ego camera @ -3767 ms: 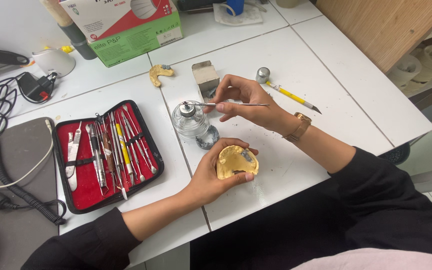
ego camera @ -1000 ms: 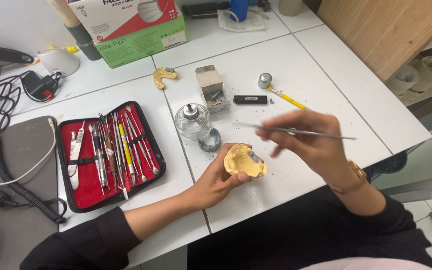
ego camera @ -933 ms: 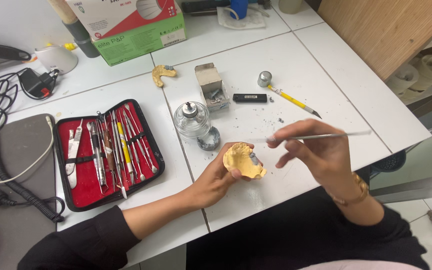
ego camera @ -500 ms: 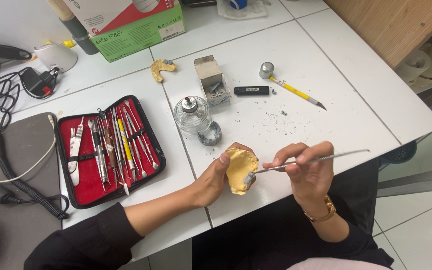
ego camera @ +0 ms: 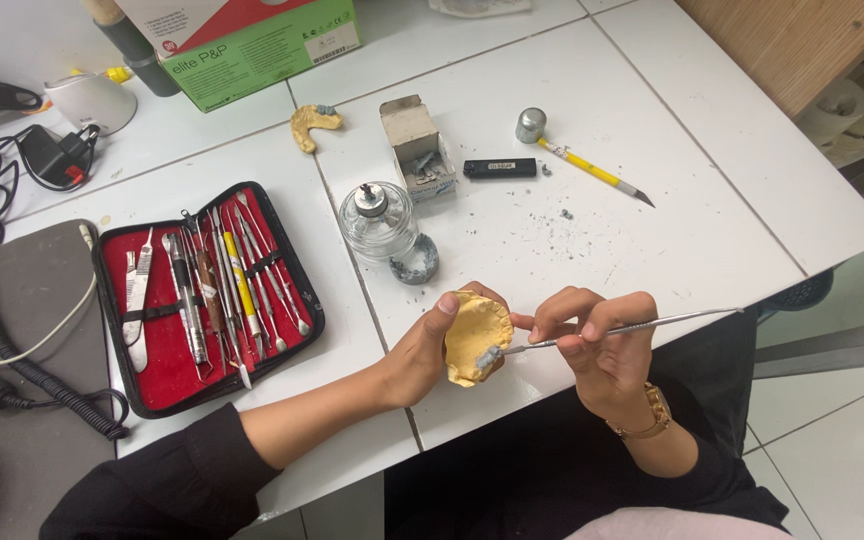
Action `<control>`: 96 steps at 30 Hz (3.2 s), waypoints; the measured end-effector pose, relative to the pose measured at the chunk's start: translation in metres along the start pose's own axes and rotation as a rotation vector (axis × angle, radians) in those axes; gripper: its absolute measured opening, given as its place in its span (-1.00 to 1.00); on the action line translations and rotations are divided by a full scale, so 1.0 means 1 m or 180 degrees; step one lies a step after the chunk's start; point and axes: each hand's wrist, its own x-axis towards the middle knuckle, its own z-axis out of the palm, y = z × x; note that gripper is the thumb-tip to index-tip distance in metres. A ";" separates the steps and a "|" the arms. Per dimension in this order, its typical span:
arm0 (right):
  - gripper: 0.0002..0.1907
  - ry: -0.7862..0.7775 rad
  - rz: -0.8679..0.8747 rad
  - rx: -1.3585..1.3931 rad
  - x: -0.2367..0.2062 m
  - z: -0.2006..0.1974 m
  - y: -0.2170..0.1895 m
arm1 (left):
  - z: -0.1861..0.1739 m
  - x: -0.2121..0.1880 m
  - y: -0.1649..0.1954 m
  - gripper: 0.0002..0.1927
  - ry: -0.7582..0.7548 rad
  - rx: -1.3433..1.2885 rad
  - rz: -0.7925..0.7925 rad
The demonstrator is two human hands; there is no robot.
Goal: The person holds a yellow dental plaster model with a partial denture framework in one hand and uses a long metal wax carving instrument in the other to shape and smooth the wax around the teeth. They periodically dip the instrument tip into a glass jar of liquid, likely to warm it, before resuming carving on different areas of the model.
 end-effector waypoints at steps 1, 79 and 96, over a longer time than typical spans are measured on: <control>-0.75 -0.0015 0.0005 -0.0019 0.000 0.000 0.000 | 0.000 0.000 0.000 -0.02 -0.0003 0.0003 -0.0003; -0.78 0.0162 0.0301 0.0629 0.028 -0.056 -0.012 | -0.004 -0.005 0.009 -0.06 -0.0102 -0.0365 -0.0015; -0.62 -0.0517 0.1363 -0.1114 0.090 -0.283 -0.049 | 0.052 0.020 0.025 -0.13 -0.0194 -0.1048 0.0121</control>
